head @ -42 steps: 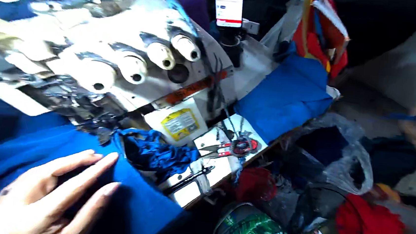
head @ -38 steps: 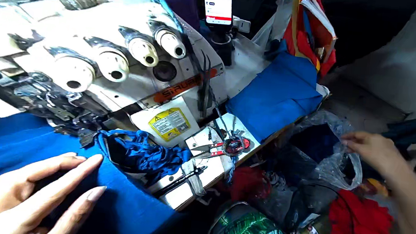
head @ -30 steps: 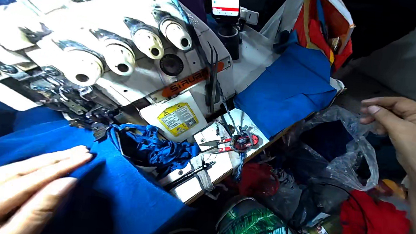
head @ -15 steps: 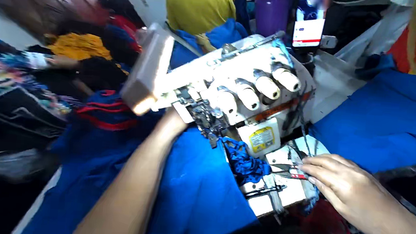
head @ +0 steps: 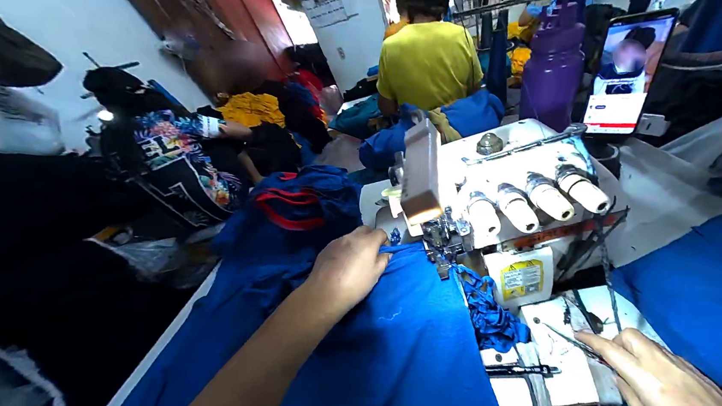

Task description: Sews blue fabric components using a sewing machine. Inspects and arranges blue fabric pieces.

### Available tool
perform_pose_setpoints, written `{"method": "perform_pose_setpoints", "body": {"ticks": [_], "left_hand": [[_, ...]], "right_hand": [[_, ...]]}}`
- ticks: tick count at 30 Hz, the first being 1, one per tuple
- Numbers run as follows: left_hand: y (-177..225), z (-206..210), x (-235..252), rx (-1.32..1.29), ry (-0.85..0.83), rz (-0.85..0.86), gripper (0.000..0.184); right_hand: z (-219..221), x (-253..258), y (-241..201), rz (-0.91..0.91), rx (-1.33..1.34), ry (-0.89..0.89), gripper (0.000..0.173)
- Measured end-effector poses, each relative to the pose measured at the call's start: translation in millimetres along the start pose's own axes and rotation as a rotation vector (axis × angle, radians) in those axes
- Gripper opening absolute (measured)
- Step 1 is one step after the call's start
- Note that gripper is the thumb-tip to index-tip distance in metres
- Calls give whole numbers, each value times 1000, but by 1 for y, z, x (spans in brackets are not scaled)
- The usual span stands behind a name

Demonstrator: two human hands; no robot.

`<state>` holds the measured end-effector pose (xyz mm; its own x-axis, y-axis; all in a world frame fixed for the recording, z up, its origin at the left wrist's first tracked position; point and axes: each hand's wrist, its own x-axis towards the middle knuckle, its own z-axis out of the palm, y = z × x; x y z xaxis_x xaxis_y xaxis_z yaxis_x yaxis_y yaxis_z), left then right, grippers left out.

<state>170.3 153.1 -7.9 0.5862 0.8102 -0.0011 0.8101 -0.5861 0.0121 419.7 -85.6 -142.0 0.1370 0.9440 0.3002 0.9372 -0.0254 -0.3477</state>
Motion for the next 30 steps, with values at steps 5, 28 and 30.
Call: {"method": "perform_pose_setpoints", "body": {"ticks": [5,28,30], "left_hand": [[-12,6,-16,-267,2,126,25],[-21,52,-81,-264,659,387,24],[-16,56,-82,-316,662,383,24]], "right_hand": [[-14,-2,-9,79,35,-90,32],[-20,61,-97,-192,196,99,53],[-3,72,-102,-278,42,240,46]]}}
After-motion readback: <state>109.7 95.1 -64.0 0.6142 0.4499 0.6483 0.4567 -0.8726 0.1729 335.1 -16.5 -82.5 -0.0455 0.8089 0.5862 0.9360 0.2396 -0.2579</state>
